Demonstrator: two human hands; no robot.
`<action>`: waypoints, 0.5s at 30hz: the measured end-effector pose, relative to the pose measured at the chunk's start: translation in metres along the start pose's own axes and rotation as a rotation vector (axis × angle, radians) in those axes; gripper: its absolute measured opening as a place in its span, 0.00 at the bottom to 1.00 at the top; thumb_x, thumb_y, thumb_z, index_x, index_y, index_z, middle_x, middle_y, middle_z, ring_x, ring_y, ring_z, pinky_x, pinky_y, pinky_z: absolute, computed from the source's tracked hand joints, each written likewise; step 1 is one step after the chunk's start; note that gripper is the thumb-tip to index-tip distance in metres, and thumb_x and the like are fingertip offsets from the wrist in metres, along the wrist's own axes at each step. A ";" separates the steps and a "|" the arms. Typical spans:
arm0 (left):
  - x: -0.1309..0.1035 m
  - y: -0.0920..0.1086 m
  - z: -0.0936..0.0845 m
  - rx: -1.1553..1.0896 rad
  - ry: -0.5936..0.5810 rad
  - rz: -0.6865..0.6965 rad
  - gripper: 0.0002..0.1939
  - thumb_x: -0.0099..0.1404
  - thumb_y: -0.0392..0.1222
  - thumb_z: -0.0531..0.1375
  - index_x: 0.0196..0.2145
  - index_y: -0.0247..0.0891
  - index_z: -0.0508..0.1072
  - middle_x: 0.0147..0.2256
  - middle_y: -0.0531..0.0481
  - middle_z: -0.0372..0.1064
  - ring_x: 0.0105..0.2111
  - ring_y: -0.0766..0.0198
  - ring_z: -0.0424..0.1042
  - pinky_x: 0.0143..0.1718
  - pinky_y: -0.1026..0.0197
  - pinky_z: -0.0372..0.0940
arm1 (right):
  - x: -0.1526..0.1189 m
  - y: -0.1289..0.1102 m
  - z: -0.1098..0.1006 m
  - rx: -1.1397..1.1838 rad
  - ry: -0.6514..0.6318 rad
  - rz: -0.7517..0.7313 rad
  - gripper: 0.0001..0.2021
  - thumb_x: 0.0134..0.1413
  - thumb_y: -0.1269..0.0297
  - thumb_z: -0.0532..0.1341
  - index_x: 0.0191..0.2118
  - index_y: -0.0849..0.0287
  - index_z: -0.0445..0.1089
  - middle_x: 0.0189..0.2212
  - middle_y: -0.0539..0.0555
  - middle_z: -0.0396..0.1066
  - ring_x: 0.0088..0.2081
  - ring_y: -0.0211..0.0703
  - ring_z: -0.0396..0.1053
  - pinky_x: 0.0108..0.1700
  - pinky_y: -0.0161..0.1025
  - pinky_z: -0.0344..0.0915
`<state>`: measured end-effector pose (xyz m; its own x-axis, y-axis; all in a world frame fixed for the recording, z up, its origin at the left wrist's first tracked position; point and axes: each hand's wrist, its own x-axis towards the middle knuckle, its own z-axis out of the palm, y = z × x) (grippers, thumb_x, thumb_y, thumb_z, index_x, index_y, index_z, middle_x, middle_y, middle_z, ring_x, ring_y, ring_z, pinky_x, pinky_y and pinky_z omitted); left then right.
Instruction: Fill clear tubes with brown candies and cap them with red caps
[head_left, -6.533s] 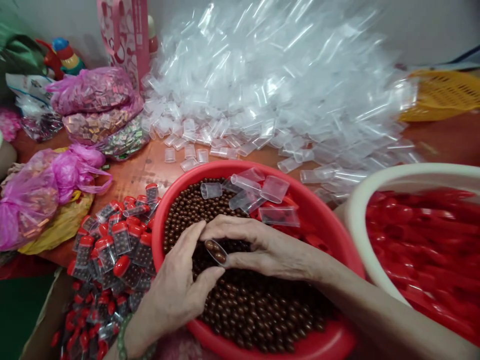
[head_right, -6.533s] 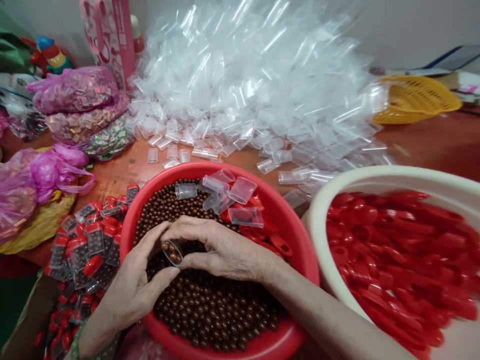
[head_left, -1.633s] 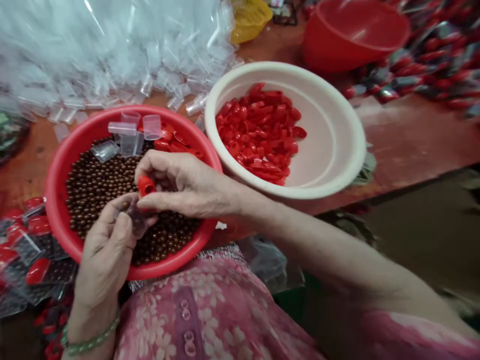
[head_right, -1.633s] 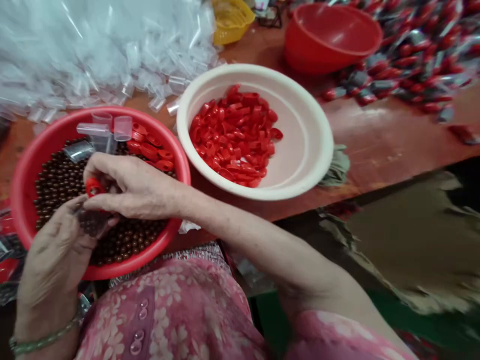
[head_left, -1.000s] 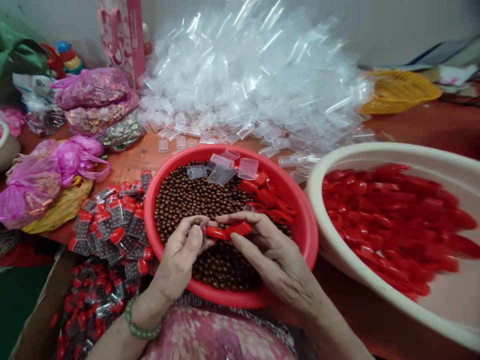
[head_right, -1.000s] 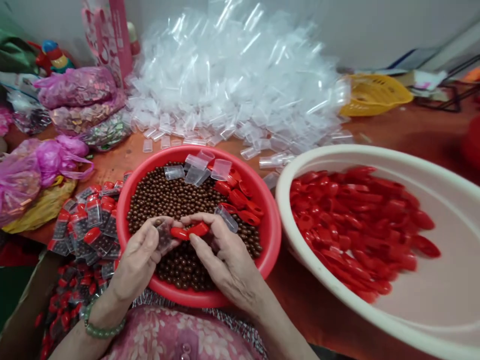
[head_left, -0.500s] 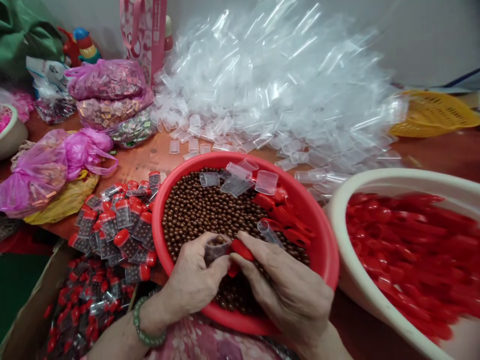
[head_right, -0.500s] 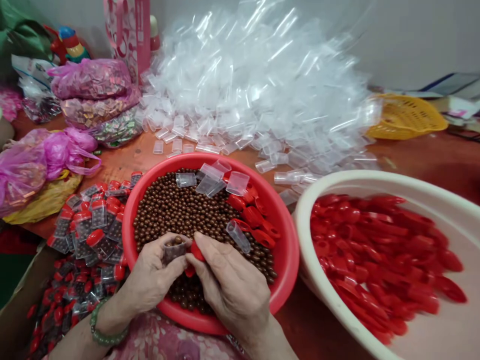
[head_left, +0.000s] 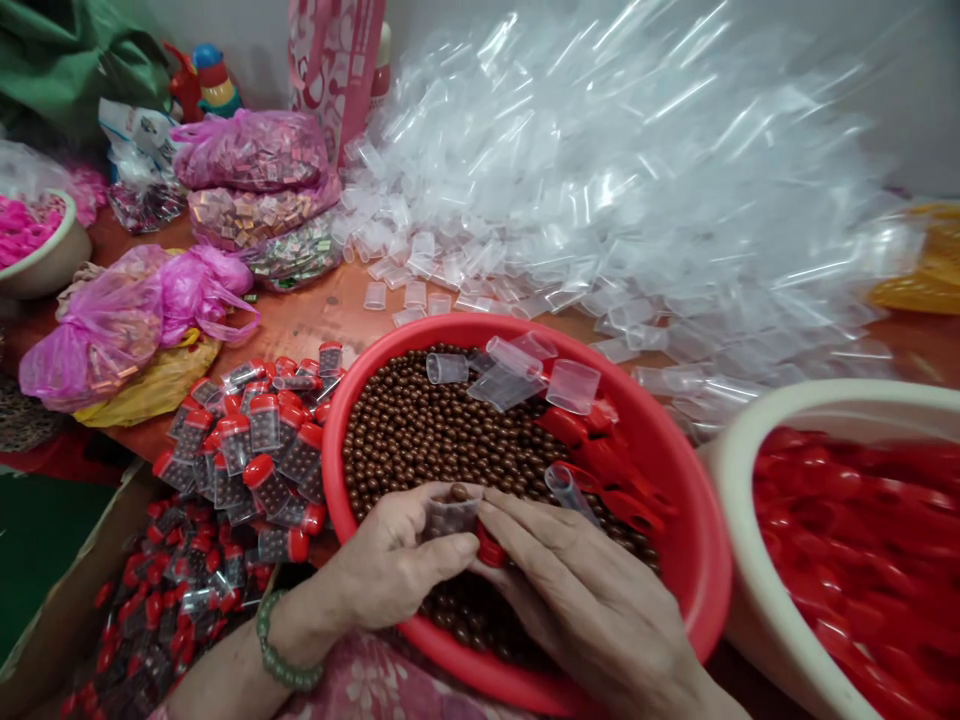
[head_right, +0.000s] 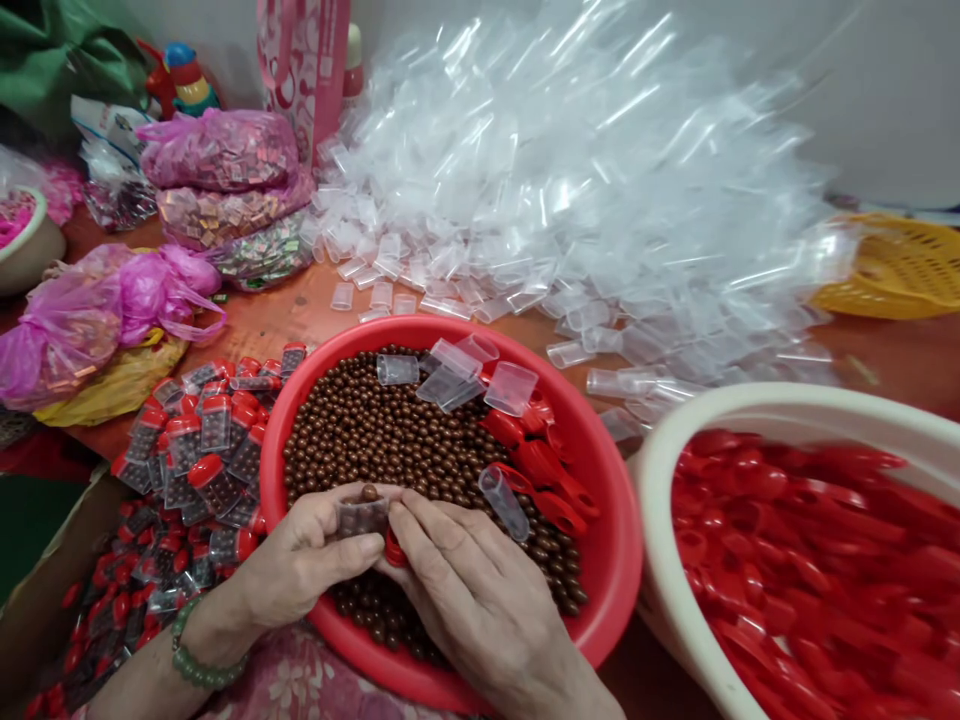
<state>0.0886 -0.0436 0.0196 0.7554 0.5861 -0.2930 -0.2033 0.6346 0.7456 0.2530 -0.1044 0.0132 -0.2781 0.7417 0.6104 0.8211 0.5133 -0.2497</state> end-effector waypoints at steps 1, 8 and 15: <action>0.001 0.000 0.000 -0.003 -0.022 0.009 0.25 0.60 0.53 0.67 0.50 0.35 0.75 0.43 0.43 0.75 0.43 0.59 0.74 0.47 0.59 0.67 | 0.001 0.000 -0.001 -0.004 -0.008 0.001 0.19 0.59 0.74 0.61 0.57 0.61 0.68 0.41 0.63 0.80 0.41 0.49 0.79 0.42 0.42 0.78; 0.004 0.001 -0.004 0.058 -0.131 -0.042 0.24 0.61 0.58 0.64 0.44 0.34 0.79 0.38 0.44 0.77 0.40 0.60 0.75 0.46 0.59 0.68 | 0.004 0.007 -0.010 0.175 -0.105 0.177 0.10 0.63 0.70 0.56 0.48 0.57 0.70 0.35 0.57 0.78 0.34 0.45 0.78 0.37 0.37 0.76; 0.001 0.006 -0.001 0.313 -0.045 -0.034 0.24 0.66 0.57 0.59 0.50 0.35 0.74 0.40 0.42 0.73 0.38 0.59 0.75 0.43 0.59 0.67 | -0.007 0.012 -0.020 0.478 0.001 0.663 0.16 0.64 0.63 0.58 0.56 0.50 0.65 0.42 0.54 0.79 0.38 0.45 0.79 0.37 0.34 0.76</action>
<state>0.0878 -0.0383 0.0231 0.7867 0.5397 -0.2997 0.0190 0.4641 0.8856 0.2745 -0.1124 0.0215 0.1913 0.9556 0.2240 0.5132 0.0971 -0.8527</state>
